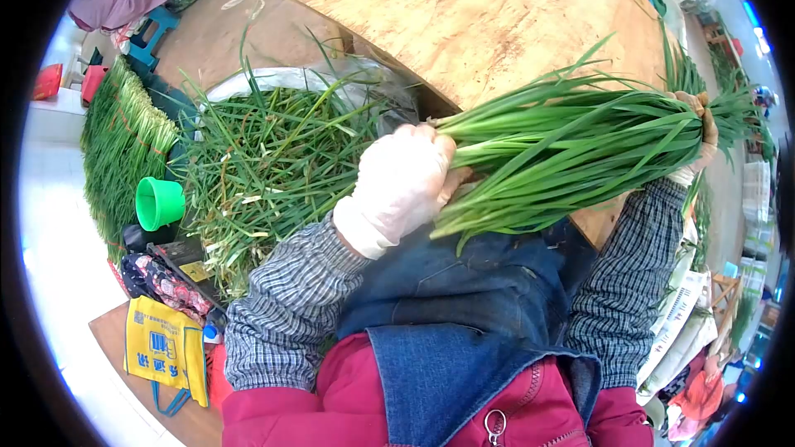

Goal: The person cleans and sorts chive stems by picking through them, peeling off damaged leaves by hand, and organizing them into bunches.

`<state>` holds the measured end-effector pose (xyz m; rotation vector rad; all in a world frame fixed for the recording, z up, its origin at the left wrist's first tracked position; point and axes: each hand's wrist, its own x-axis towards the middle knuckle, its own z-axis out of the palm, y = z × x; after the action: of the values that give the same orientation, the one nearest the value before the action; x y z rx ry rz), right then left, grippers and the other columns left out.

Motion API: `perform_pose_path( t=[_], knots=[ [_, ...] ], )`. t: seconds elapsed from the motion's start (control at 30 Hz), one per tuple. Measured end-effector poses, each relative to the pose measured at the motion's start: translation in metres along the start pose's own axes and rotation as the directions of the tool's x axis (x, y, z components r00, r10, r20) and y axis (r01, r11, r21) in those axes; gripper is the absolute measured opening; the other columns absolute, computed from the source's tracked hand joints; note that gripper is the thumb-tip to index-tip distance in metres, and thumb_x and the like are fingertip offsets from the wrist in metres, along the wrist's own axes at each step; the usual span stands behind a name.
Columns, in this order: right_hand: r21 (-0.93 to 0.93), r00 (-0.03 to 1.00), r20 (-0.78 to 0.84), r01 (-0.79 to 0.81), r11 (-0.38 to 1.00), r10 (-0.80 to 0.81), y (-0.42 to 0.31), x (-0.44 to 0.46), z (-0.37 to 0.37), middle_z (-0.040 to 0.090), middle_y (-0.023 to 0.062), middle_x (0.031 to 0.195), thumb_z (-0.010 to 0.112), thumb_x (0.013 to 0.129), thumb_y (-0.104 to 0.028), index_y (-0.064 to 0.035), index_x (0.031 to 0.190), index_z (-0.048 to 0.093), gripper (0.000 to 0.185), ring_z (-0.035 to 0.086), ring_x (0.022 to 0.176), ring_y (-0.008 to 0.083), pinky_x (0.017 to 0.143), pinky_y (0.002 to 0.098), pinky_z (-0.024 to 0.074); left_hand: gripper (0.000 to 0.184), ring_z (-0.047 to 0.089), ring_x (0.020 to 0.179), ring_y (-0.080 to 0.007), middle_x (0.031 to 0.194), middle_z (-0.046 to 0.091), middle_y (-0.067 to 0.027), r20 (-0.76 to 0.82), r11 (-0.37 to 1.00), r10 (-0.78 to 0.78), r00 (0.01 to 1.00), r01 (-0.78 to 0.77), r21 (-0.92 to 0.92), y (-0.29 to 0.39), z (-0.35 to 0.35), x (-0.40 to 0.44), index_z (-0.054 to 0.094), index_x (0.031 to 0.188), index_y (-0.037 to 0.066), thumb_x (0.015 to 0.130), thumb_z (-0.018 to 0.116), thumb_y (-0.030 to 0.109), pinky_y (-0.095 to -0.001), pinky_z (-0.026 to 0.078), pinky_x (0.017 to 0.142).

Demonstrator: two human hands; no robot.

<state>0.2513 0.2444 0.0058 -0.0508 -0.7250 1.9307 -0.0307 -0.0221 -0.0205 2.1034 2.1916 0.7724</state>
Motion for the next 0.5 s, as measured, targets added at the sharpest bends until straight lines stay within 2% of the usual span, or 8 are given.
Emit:
perform_pose_path(
  t=[0.03, 0.1, 0.13, 0.17, 0.23, 0.37, 0.43, 0.5],
  knots=[
    [-0.01, 1.0, -0.004, -0.004, 1.0, 0.004, -0.001, 0.0, 0.002, 0.048, 0.002, 0.075, 0.055, 0.079, -0.006, 0.0002, 0.092, 0.054, 0.015, 0.043, 0.075, 0.0145, 0.074, 0.0289, 0.0376, 0.023, 0.056, 0.067, -0.027, 0.069, 0.054, -0.011, 0.024, 0.999, 0.044, 0.999, -0.044, 0.008, -0.001, 0.003, 0.0, 0.059, 0.08, 0.004, 0.066, 0.072, 0.018, -0.0349, 0.048, 0.059],
    [-0.037, 1.0, 0.009, -0.008, 0.999, 0.008, -0.002, -0.002, 0.004, 0.048, 0.0013, 0.075, 0.055, 0.08, -0.007, -0.0012, 0.092, 0.054, 0.014, 0.044, 0.075, 0.0147, 0.076, 0.0304, 0.0376, 0.016, 0.059, 0.063, -0.0241, 0.07, 0.058, -0.0114, -0.187, 0.939, 0.016, 0.982, -0.079, -0.334, -0.011, 0.0, 0.002, 0.061, 0.079, 0.002, 0.066, 0.07, 0.005, -0.0323, 0.048, 0.058],
    [-0.049, 1.0, 0.029, -0.009, 0.999, 0.01, 0.0, -0.003, 0.009, 0.048, 0.001, 0.075, 0.055, 0.08, -0.007, -0.002, 0.092, 0.054, 0.013, 0.044, 0.075, 0.0149, 0.077, 0.0313, 0.0375, 0.013, 0.059, 0.062, -0.0174, 0.071, 0.061, -0.0098, -0.213, 0.857, -0.078, 0.974, -0.044, -0.514, -0.012, -0.004, 0.007, 0.061, 0.08, 0.0, 0.068, 0.067, -0.004, -0.0293, 0.047, 0.056],
    [-0.057, 0.998, 0.054, -0.009, 0.998, 0.012, 0.002, -0.003, 0.014, 0.048, 0.0006, 0.075, 0.054, 0.08, -0.007, -0.0028, 0.092, 0.054, 0.013, 0.044, 0.075, 0.015, 0.077, 0.0322, 0.0375, 0.011, 0.056, 0.063, -0.011, 0.07, 0.061, -0.0069, -0.062, 0.803, -0.199, 0.978, 0.126, -0.582, -0.01, -0.017, 0.009, 0.061, 0.083, -0.002, 0.073, 0.065, -0.002, -0.0256, 0.046, 0.058],
    [-0.069, 1.0, 0.02, -0.011, 0.998, 0.012, 0.002, -0.001, 0.016, 0.05, 0.0004, 0.076, 0.054, 0.081, -0.008, -0.0045, 0.092, 0.054, 0.012, 0.045, 0.076, 0.0154, 0.08, 0.0348, 0.0373, 0.008, 0.053, 0.063, -0.0084, 0.068, 0.06, -0.0041, -0.053, 0.736, -0.257, 0.965, 0.16, -0.658, -0.008, -0.027, 0.019, 0.062, 0.081, -0.002, 0.075, 0.066, 0.0, -0.0229, 0.043, 0.058],
    [-0.131, 0.999, -0.026, 0.017, 0.991, -0.02, 0.003, 0.001, 0.021, 0.053, 0.0031, 0.076, 0.054, 0.081, -0.008, -0.0013, 0.094, 0.056, 0.015, 0.047, 0.079, 0.0175, 0.078, 0.0338, 0.0404, 0.013, 0.048, 0.06, -0.0043, 0.073, 0.061, 0.0006, 0.208, 0.322, -0.536, 0.818, 0.427, -0.845, 0.001, -0.041, 0.023, 0.065, 0.086, -0.001, 0.073, 0.066, -0.002, -0.0203, 0.039, 0.054],
    [-0.18, 0.993, -0.118, 0.003, 0.984, -0.025, 0.001, 0.004, 0.016, 0.054, 0.0041, 0.076, 0.053, 0.08, -0.007, 0.0002, 0.094, 0.057, 0.016, 0.047, 0.079, 0.0185, 0.076, 0.0317, 0.042, 0.017, 0.046, 0.056, -0.003, 0.072, 0.061, 0.0006, 0.142, 0.163, -0.585, 0.798, 0.288, -0.944, 0.001, -0.034, 0.024, 0.064, 0.09, -0.002, 0.072, 0.067, -0.001, -0.0189, 0.037, 0.051],
    [-0.204, 0.983, -0.182, -0.013, 0.979, -0.025, 0.002, 0.003, 0.013, 0.056, 0.0059, 0.077, 0.054, 0.079, -0.006, 0.0016, 0.095, 0.058, 0.018, 0.051, 0.079, 0.0205, 0.073, 0.0306, 0.0457, 0.016, 0.05, 0.055, -0.0061, 0.07, 0.062, -0.0015, 0.048, 0.359, -0.508, 0.86, 0.262, -0.896, 0.002, -0.033, 0.023, 0.064, 0.09, -0.001, 0.075, 0.067, 0.002, -0.0202, 0.04, 0.05]
  ],
)
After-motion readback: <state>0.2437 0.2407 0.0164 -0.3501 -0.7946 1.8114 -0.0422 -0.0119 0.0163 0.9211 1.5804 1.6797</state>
